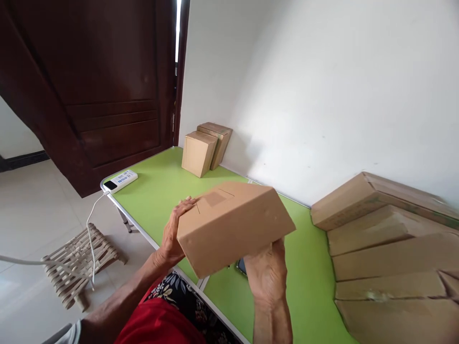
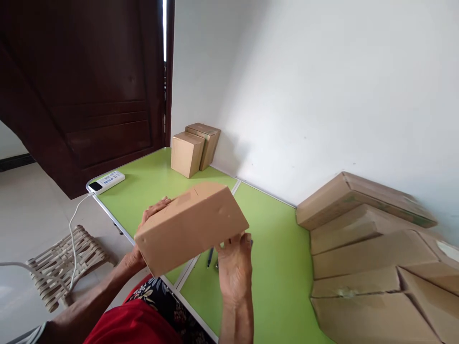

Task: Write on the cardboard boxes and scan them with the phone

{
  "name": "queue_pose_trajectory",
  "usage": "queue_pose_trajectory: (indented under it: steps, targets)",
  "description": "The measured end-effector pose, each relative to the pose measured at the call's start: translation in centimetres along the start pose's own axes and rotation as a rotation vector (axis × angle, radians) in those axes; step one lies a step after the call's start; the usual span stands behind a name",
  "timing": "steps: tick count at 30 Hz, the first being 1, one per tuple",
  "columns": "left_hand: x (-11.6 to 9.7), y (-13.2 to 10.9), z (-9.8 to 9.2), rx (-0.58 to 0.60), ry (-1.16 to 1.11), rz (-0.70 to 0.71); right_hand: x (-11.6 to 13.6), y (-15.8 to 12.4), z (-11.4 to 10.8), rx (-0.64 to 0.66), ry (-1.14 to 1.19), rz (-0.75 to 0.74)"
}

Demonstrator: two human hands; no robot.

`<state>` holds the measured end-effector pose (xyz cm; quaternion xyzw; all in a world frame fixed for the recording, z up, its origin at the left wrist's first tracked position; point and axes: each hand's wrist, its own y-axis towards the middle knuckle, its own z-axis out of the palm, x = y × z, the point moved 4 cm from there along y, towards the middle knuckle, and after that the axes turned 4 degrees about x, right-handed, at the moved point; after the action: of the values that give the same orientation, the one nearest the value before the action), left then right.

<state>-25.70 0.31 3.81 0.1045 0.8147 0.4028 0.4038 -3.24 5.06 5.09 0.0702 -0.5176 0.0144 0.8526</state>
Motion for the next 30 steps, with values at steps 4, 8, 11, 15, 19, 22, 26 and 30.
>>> queue_pose_trajectory:
  steps: [4, 8, 11, 15, 19, 22, 26, 30]
  targets:
    - [0.5, 0.6, -0.5, -0.015, 0.22, 0.277, -0.3, -2.4, -0.4, 0.016, -0.012, 0.135]
    - [1.8, -0.6, -0.1, 0.008, 0.366, 0.343, -0.2, -3.5, -0.5, -0.091, -0.072, 0.177]
    - [2.6, -1.7, 0.8, 0.031, 0.383, 0.324, 0.3, -3.9, 0.3, -0.188, -0.127, 0.175]
    - [3.8, -1.6, 1.4, 0.112, 0.245, -0.002, 2.1, -4.8, 1.3, -0.345, -0.446, -0.202]
    - [3.8, -0.4, 1.5, 0.231, -0.398, -0.572, 2.7, -6.5, 2.9, -0.322, -1.163, -0.819]
    - [0.9, 1.0, 1.8, 0.329, -0.931, -0.776, 1.4, -7.9, 4.1, -0.086, -1.41, -1.119]
    - [-2.3, 2.3, 2.1, 0.374, -1.083, -0.884, -0.3, -10.1, 5.0, 0.218, -1.498, -1.203]
    - [-2.3, 1.8, 2.4, 0.328, -1.025, -0.993, -2.1, -11.6, 5.5, 0.347, -1.563, -1.162]
